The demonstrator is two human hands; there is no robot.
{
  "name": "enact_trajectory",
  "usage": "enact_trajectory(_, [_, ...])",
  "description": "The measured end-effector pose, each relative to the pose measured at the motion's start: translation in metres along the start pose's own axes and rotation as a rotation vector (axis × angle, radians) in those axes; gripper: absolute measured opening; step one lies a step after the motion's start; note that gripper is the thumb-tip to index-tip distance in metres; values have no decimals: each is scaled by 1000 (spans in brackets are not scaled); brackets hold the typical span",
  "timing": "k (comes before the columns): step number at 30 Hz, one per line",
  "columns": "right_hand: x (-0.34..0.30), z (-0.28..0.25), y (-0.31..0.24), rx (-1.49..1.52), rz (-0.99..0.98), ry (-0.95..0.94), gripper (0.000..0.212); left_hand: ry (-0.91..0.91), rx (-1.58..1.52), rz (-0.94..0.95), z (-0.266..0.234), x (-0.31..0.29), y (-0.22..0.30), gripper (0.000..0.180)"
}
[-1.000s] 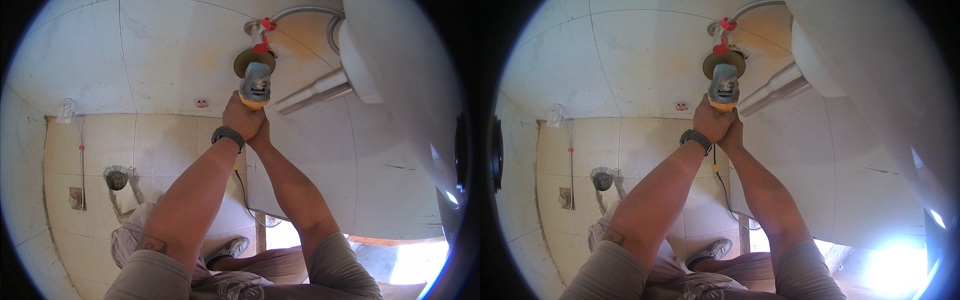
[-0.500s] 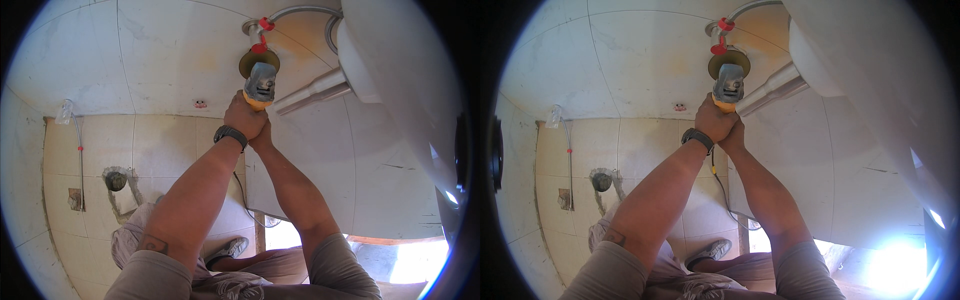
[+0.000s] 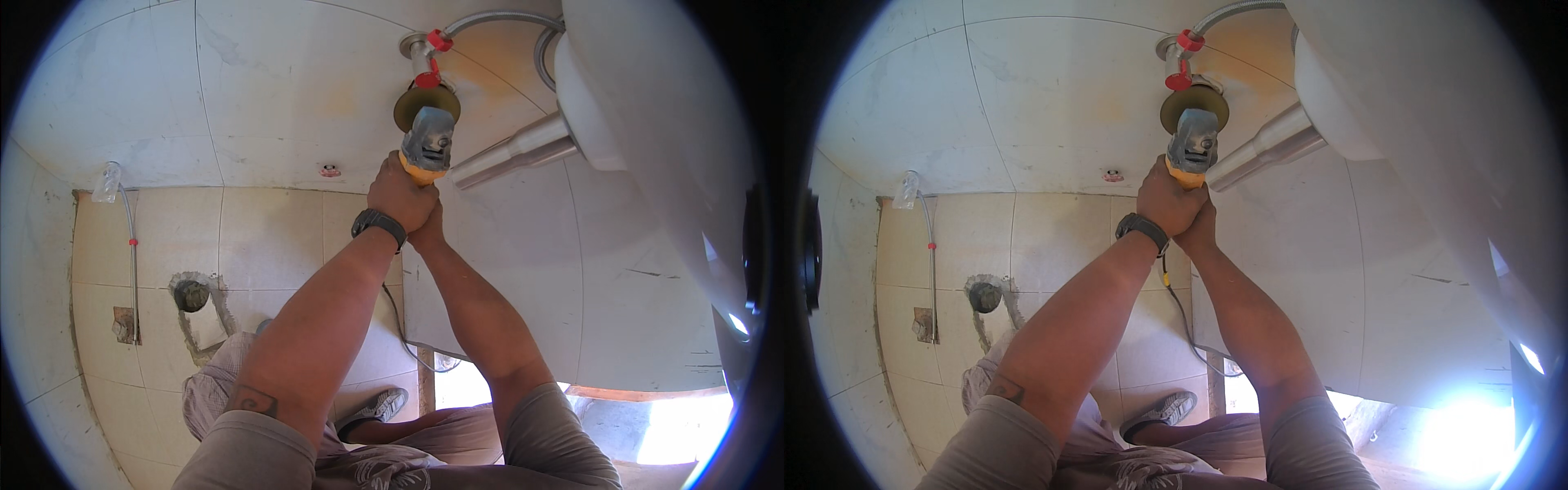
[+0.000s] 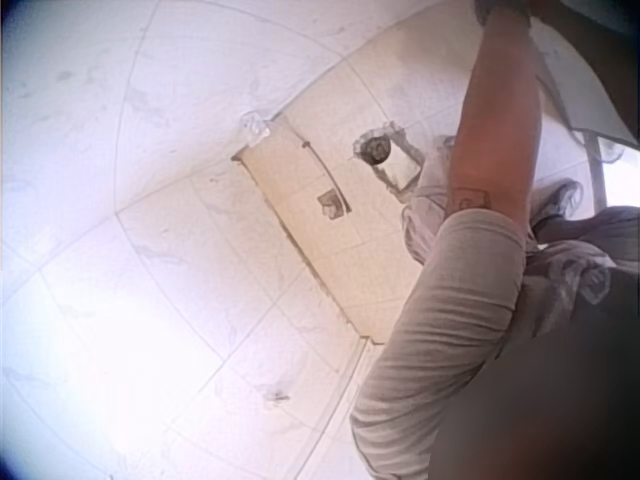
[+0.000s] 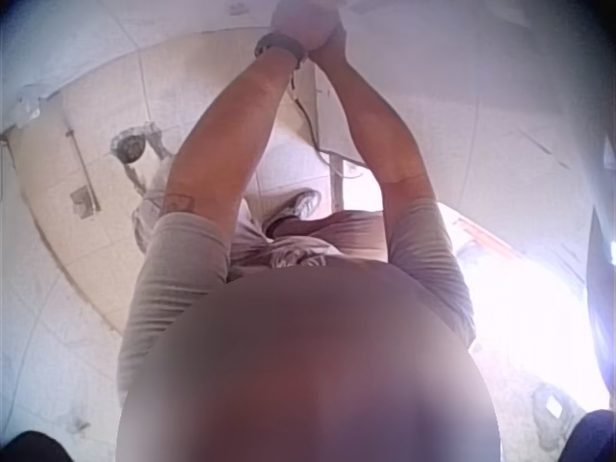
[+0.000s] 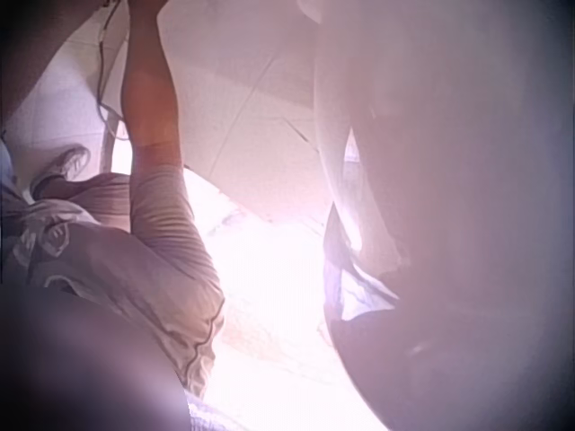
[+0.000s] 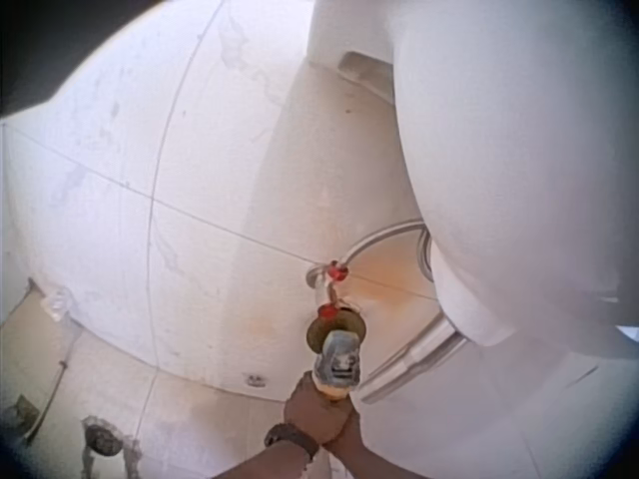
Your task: The person sits on the floor and uses an angle grinder to cut or grind a section of the tiled wall beneath a white sink. The tool is held with both hands and applied steadily to the wall surface near plumbing fixtures.
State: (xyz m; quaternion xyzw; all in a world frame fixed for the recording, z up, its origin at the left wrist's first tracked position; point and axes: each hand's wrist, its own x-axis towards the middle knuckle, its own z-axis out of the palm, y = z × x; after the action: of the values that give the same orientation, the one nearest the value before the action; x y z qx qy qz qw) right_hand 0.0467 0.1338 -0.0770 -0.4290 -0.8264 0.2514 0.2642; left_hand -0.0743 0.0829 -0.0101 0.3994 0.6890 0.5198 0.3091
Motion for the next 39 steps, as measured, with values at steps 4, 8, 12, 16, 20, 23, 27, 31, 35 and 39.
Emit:
enact_trajectory(4, [2, -2, 4, -23, -19, -31, 63, 16, 7, 15, 1, -1, 0, 67])
enact_trajectory(8, [-2, -3, 1, -24, 0, -38, 63, 20, 9, 12, 0, -2, 1, 67])
enact_trajectory(12, [-2, -1, 1, 0, 29, -34, 62, 17, 24, 22, -2, -4, 3, 67])
enact_trajectory(16, [0, 3, 7, 70, 0, -35, 61, -4, 37, -4, -4, -2, 5, 68])
enact_trajectory(20, [-2, 7, 14, 55, -38, -39, 60, -31, 55, -26, -6, -1, 5, 68])
enact_trajectory(23, [-3, 11, 15, 38, 26, -49, 60, -37, 54, -13, -7, -2, 3, 69])
enact_trajectory(27, [-4, 11, 15, 58, 91, -72, 69, -47, 84, -44, -6, -1, 3, 69])
enact_trajectory(31, [-3, 10, 17, 76, 57, -96, 85, -39, 82, -28, -3, -1, 0, 68])
enact_trajectory(35, [-2, 16, 25, 164, 116, -108, 82, -43, 79, -48, -1, 1, -1, 66])
enact_trajectory(39, [-2, 22, 36, 146, 62, -103, 79, -41, 88, -49, 0, 1, -3, 66])
